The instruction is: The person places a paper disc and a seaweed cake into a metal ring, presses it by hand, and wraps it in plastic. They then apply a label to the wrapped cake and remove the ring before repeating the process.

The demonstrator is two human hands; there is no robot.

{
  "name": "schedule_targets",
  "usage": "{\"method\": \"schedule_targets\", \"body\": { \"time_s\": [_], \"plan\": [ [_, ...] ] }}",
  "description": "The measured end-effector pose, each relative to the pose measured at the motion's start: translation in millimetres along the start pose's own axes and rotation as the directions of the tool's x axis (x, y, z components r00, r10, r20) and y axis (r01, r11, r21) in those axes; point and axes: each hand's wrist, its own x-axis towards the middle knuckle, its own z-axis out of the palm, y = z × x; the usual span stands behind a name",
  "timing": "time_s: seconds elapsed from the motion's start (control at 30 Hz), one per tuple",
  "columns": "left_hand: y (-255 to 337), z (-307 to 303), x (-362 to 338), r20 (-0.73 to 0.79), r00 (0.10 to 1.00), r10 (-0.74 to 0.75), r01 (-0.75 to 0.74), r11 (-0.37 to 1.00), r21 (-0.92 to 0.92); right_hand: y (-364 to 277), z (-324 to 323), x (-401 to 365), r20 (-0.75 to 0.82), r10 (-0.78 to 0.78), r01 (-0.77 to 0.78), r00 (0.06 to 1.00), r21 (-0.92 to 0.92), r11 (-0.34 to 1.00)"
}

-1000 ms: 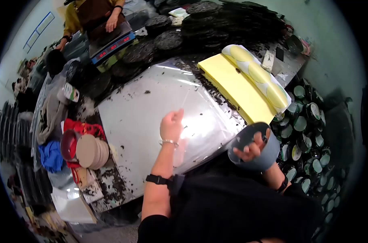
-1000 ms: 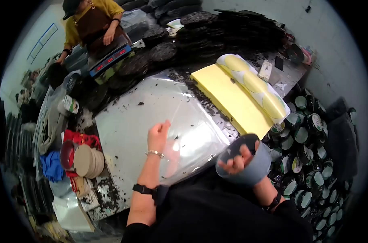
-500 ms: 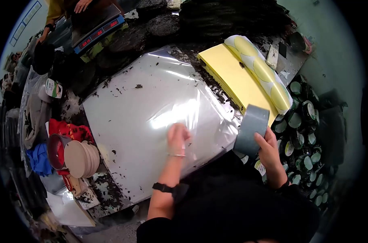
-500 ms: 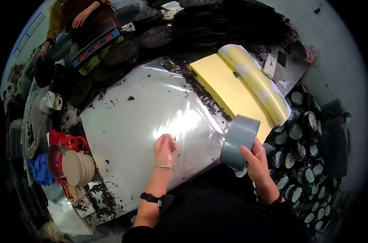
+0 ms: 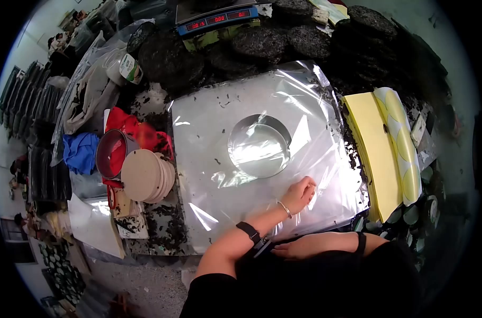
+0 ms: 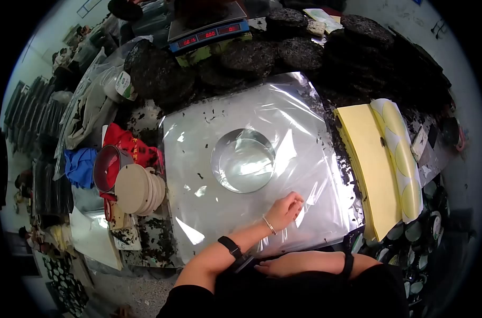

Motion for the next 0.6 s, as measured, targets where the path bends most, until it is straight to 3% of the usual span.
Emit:
{"method": "schedule_targets", "body": {
  "time_s": [0.03,0.07,0.1,0.13,0.17,0.2,0.23,0.27,0.33,0.4,0.47,0.53,0.6],
  "plan": [
    [-6.1,-0.9,-6.3,0.008,0.993,0.117,-0.117,0.979,0.168,3.8,3.6,-13.2,-0.094,-0.086,0.103,0.992,0.192,0.976],
    [-7.4,-6.5,-15.0,-0.024,0.930,0.366,-0.323,0.848,0.421,-16.2,-61.7,-24.9,-0.219,-0.070,0.118,0.973,0.216,0.969],
    [-7.4,-15.6,-30.6,0.004,0.808,0.589,-0.455,0.619,0.640,-30.5,-102.8,-36.4,-0.420,0.078,0.044,0.904,0.273,0.961],
    [1.6,-23.4,-58.9,-0.100,0.749,0.655,-0.345,0.515,0.785,-18.1,-106.8,-43.2,-0.726,0.148,0.057,0.671,0.250,0.967],
    [31.1,-34.7,-80.0,-0.284,0.592,0.755,-0.179,0.466,0.866,-4.4,-103.2,-48.5,-0.879,0.272,-0.134,0.391,0.239,0.962],
    [36.0,-46.7,-104.8,-0.458,0.474,0.752,-0.049,0.542,0.839,10.7,-97.3,-48.8,-0.974,0.180,-0.304,0.139,0.131,0.944],
    [33.1,-64.1,-132.5,-0.522,0.499,0.692,0.164,0.516,0.841,30.7,-83.5,-56.8,-0.966,0.194,-0.434,0.172,0.102,0.895],
    [25.0,-76.7,-155.6,-0.589,0.497,0.638,0.370,0.458,0.808,45.5,-68.1,-61.0,-0.925,0.221,-0.498,0.308,0.041,0.866],
    [-7.2,-78.7,-193.9,-0.656,0.604,0.453,0.507,0.417,0.755,72.9,-22.1,-69.6,-0.756,0.305,-0.559,0.579,-0.096,0.823],
    [-4.9,-82.5,-216.7,-0.695,0.653,0.302,0.559,0.427,0.711,57.7,-25.3,-74.8,-0.749,0.344,-0.578,0.566,-0.063,0.814],
    [30.2,-109.0,-216.2,-0.621,0.552,0.556,0.549,0.319,0.773,48.8,-61.5,-79.5,-0.801,0.322,-0.579,0.505,-0.038,0.815],
    [69.0,-160.3,-211.0,-0.610,0.369,0.701,0.709,0.211,0.672,40.8,-146.2,-68.7,-0.911,0.122,-0.515,0.395,-0.110,0.850],
    [81.7,-228.1,-215.8,-0.615,0.329,0.717,0.867,0.029,0.497,60.1,-233.5,-39.5,-0.938,-0.055,-0.442,0.341,-0.211,0.872]
  ]
}}
